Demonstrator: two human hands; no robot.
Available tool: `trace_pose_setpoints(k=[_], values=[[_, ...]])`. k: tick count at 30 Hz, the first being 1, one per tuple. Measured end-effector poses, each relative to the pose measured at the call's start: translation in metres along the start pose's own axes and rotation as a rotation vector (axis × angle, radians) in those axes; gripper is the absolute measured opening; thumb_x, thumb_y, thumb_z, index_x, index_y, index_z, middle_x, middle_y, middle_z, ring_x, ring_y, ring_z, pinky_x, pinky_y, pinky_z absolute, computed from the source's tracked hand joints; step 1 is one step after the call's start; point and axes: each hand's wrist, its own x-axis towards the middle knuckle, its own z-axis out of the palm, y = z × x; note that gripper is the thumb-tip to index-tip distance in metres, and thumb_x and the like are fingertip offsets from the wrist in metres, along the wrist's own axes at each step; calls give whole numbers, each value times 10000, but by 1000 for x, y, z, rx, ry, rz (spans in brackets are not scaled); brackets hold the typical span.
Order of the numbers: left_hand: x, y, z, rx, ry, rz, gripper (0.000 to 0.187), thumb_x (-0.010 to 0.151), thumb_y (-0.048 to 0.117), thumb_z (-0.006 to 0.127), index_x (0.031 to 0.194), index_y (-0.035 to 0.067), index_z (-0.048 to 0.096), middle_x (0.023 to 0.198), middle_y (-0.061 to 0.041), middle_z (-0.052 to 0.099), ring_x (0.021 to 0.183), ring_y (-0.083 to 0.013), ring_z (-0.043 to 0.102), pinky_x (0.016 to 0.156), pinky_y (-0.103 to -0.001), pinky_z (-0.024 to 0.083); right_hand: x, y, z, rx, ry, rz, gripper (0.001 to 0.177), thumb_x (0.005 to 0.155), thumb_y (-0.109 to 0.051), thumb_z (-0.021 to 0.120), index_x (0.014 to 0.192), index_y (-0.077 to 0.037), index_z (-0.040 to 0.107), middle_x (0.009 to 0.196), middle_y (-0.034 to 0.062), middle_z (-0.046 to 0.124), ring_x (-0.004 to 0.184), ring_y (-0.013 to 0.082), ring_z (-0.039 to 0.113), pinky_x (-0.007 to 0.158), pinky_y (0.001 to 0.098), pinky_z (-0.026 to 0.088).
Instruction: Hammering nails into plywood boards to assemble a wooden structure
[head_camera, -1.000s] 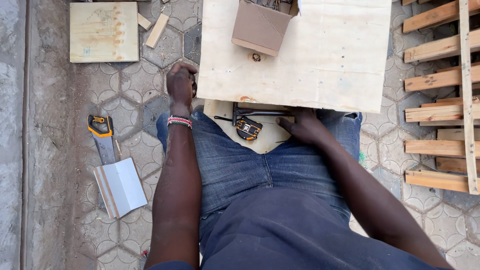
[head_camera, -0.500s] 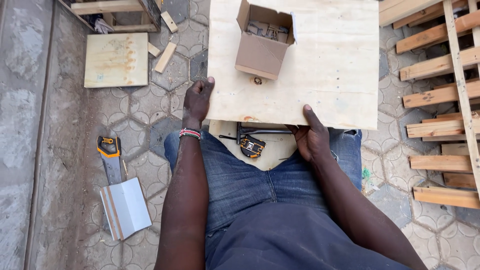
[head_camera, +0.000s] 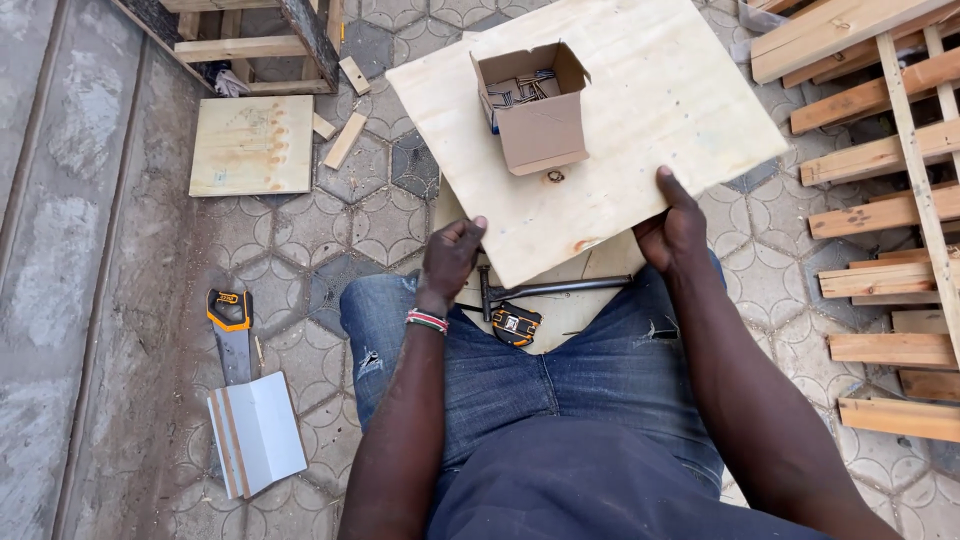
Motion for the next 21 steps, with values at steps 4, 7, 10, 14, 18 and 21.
trace_pose_setpoints(k=[4, 7, 10, 14, 18, 21], values=[[-16, 14, 28, -104, -34, 4, 391, 1155, 394, 838, 888, 108, 856, 572, -15, 633, 591, -45, 560, 611, -186, 407, 14, -11, 22, -2, 46, 23, 432, 1102, -197, 867, 1496, -49, 769, 1466, 198, 875, 1312, 374, 888, 1244, 653, 697], [-33, 31, 49, -146, -54, -16, 365, 1113, 371, 873, 868, 102, 872, 542, -2, 620, 561, -4, 509, 575, -183, 387, 17, -14, 31, 17, 49, 17, 419, 1064, -108, 868, 1457, -4, 762, 1440, 239, 876, 1309, 415, 888, 1237, 667, 700], [-46, 45, 73, -227, -114, -57, 353, 1094, 361, 884, 920, 53, 879, 501, -3, 564, 534, 19, 501, 575, -147, 366, 11, -14, 35, 24, 63, 59, 441, 1041, -76, 862, 1462, 4, 759, 1464, 240, 869, 1350, 421, 872, 1285, 671, 657], [-53, 41, 110, -194, -164, -81, 310, 1043, 385, 916, 918, 102, 931, 566, -32, 607, 623, -23, 483, 621, -199, 398, -17, -13, 41, -30, 94, 69, 477, 1014, -56, 885, 1472, 7, 765, 1412, 243, 879, 1296, 421, 887, 1232, 663, 658], [-69, 86, 133, -154, -193, -115, 304, 1028, 417, 913, 990, 119, 959, 585, -41, 596, 666, -47, 517, 686, -198, 441, -31, -31, 23, -105, 121, 73, 465, 988, -29, 876, 1446, -24, 796, 1298, 182, 914, 1187, 351, 927, 1173, 533, 732], [-51, 43, 165, -163, -214, -122, 300, 1041, 441, 916, 1030, 147, 974, 707, -69, 650, 842, -70, 566, 798, -233, 494, -40, -53, 19, -171, 92, 36, 526, 1003, -30, 843, 1522, -56, 760, 1317, 159, 911, 1213, 314, 919, 1171, 515, 755]])
